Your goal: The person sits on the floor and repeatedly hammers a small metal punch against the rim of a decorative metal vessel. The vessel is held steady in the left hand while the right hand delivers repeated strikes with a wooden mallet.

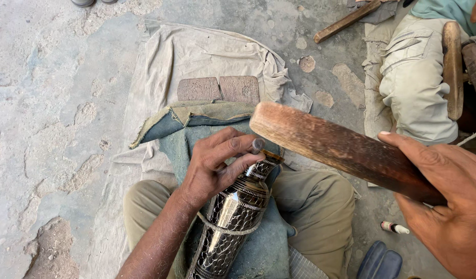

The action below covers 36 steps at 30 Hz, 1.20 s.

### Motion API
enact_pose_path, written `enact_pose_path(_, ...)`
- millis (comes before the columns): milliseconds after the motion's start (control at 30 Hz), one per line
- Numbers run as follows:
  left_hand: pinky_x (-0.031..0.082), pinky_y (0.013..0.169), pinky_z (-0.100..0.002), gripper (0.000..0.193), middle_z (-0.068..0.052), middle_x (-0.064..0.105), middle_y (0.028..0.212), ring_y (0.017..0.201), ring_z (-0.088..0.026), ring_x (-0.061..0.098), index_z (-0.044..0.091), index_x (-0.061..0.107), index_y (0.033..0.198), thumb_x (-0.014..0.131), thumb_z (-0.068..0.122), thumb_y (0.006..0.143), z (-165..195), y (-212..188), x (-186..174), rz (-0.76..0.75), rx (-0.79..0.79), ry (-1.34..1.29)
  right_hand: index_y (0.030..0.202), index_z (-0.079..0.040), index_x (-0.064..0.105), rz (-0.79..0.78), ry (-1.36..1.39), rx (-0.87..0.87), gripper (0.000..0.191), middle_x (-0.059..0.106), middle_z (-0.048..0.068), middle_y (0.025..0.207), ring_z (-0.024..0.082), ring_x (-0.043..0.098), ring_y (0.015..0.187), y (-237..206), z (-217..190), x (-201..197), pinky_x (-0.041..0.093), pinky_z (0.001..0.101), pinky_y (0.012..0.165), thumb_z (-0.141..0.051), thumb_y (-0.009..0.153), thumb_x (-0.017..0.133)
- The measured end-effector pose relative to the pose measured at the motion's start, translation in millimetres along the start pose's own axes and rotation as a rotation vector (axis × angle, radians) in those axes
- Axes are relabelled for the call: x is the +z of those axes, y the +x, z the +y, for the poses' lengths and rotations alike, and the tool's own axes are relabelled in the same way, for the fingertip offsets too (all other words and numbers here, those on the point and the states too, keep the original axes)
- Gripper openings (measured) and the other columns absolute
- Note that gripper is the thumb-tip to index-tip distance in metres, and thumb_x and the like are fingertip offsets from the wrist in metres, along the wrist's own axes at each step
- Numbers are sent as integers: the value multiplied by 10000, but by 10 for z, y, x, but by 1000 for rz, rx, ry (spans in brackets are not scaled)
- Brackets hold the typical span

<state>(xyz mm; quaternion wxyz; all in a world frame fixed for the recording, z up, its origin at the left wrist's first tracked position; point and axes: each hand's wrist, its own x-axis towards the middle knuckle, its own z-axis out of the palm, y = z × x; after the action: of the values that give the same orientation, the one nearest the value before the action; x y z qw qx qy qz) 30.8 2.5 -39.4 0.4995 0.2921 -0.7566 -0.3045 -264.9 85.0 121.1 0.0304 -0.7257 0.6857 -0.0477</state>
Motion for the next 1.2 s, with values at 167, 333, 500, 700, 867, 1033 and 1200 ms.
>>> enact_pose_path(167, 608, 719, -298, 296, -62, 732, 1006, 875, -169, 749, 89, 723, 1180, 821, 159, 910, 40, 10, -1, 7, 2, 10, 1418, -115, 641, 96, -17, -116, 724, 699, 123, 863, 181, 696, 680, 56, -128, -54, 542, 324, 624, -15, 725, 824)
enact_pose_path(333, 644, 727, -255, 313, -68, 722, 1015, 871, -151, 773, 51, 689, 1188, 811, 161, 922, 112, 101, -4, -4, -57, 6, 1463, -167, 648, 54, 8, 23, 691, 712, 122, 837, 186, 644, 676, 122, -137, -106, 519, 339, 588, -40, 813, 843)
enact_pose_path(500, 654, 723, -259, 197, -65, 752, 1046, 855, -122, 747, 61, 665, 1055, 804, 122, 930, 77, -200, -191, 305, -309, -266, 1337, 15, 598, 252, 481, -66, 559, 696, 121, 1116, 106, 700, 883, -55, 157, 254, 591, 268, 750, -59, 798, 728)
enact_pose_path(700, 562, 685, -276, 201, -74, 707, 828, 765, -128, 687, -44, 654, 1013, 782, 96, 945, -610, -1199, -753, 499, -742, 32, 1201, 61, 674, 56, 1091, 567, 420, 730, 158, 850, 171, 599, 608, -327, 415, 1889, 458, 314, 490, -49, 835, 850)
enact_pose_path(867, 547, 620, -274, 296, -76, 765, 807, 713, -135, 719, 23, 719, 1092, 810, 132, 832, -603, -2099, -773, 165, -1065, 307, 1339, 7, 614, -149, 1387, 913, 580, 711, 120, 861, 196, 648, 658, -702, 406, 3093, 532, 347, 530, -46, 791, 796)
enact_pose_path(1033, 571, 633, -298, 228, -78, 742, 924, 779, -167, 716, 95, 718, 1133, 761, 148, 915, -332, -1754, -972, -194, -872, 878, 1520, -8, 467, -302, 889, 729, 848, 802, 233, 924, 301, 732, 682, -807, 234, 3402, 582, 433, 638, -207, 821, 903)
enact_pose_path(1200, 633, 688, -294, 189, -96, 743, 866, 813, -131, 717, 7, 718, 993, 839, 54, 855, 61, -921, -822, 197, -742, -10, 1458, -68, 527, -178, 592, 336, 792, 756, 240, 982, 336, 721, 843, -780, 141, 3281, 565, 457, 735, -335, 780, 839)
